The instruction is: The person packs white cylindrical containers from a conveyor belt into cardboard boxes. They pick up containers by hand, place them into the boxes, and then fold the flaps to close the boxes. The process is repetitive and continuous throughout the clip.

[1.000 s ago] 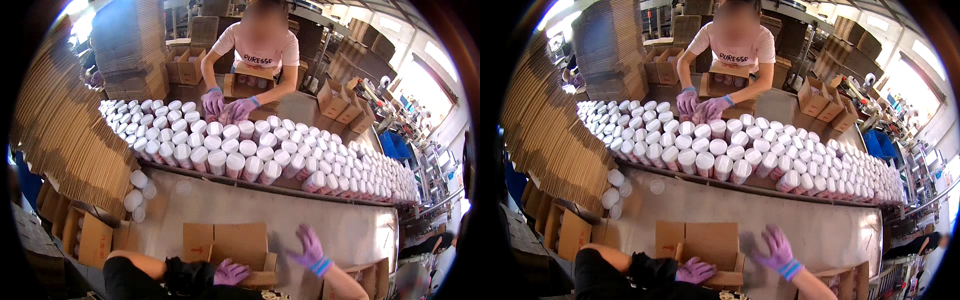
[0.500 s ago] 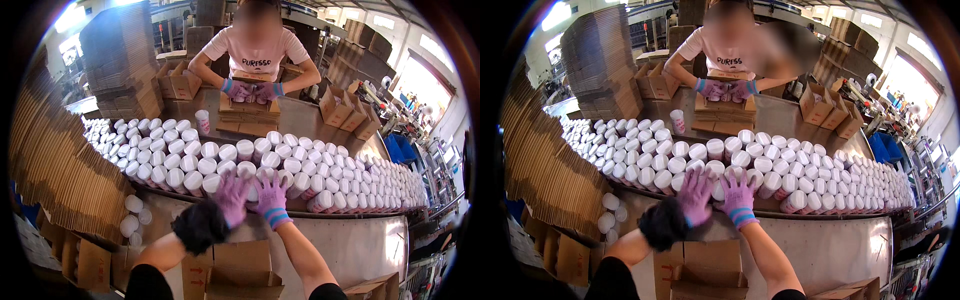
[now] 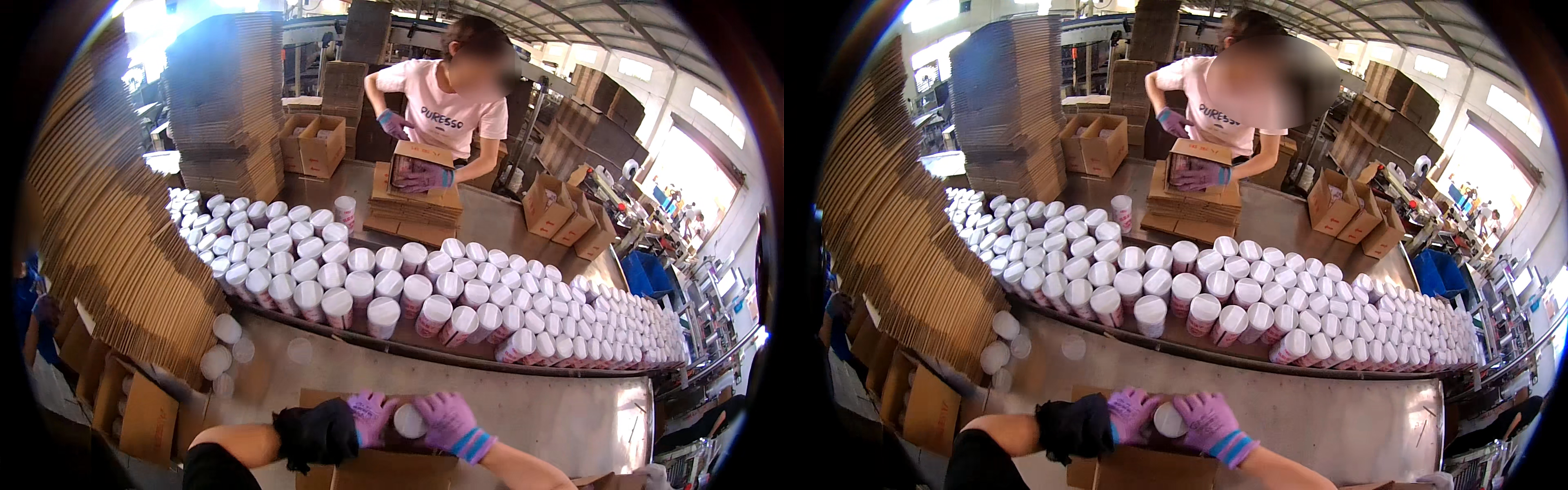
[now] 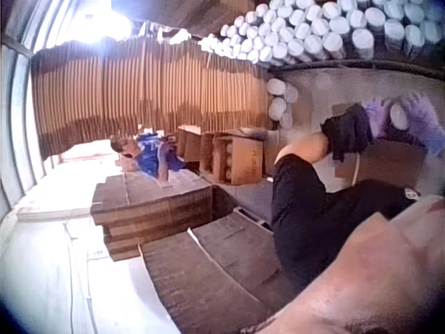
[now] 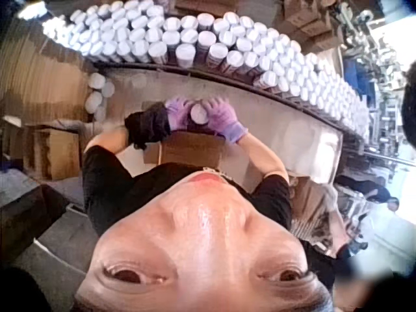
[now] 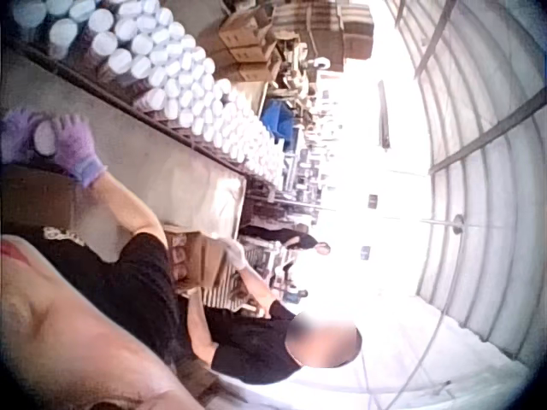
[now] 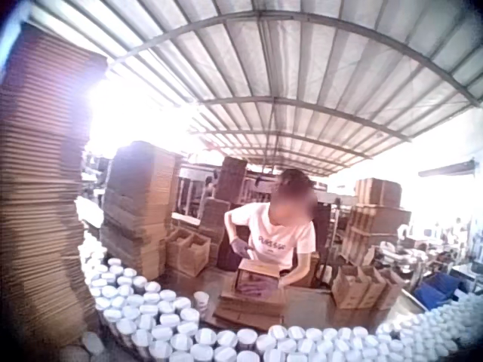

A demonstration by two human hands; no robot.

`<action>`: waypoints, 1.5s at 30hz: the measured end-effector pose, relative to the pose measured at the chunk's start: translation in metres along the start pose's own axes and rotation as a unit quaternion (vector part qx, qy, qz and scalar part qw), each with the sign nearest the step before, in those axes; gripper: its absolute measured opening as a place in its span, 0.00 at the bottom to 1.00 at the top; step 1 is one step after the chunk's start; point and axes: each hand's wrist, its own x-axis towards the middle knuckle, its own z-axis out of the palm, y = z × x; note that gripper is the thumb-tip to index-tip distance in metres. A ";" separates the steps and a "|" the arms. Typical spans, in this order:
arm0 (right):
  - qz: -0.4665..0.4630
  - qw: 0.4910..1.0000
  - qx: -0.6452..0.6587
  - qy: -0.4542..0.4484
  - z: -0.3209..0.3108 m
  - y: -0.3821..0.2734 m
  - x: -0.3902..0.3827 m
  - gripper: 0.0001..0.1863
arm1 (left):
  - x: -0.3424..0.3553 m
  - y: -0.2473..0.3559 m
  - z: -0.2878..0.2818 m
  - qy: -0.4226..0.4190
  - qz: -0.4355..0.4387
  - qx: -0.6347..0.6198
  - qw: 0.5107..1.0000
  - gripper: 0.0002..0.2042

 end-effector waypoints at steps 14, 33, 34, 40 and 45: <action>0.024 0.798 0.397 -0.453 0.007 -0.073 -0.030 0.22 | -0.024 0.015 0.001 -0.407 0.082 -0.158 0.896 0.25; 0.137 0.965 -0.110 0.197 -0.015 0.068 0.066 0.40 | 0.078 -0.035 -0.028 0.376 0.195 0.093 0.901 0.19; 0.112 0.962 -0.122 0.215 -0.021 0.076 0.058 0.39 | 0.060 -0.018 -0.041 0.410 0.206 0.040 0.888 0.20; 0.051 0.992 -0.057 0.101 -0.067 -0.018 0.016 0.37 | -0.055 0.008 -0.049 0.017 0.009 -0.047 0.999 0.33; 0.042 0.913 0.232 -0.334 -0.023 -0.037 0.023 0.32 | -0.003 -0.038 -0.016 -0.238 0.043 -0.244 0.939 0.24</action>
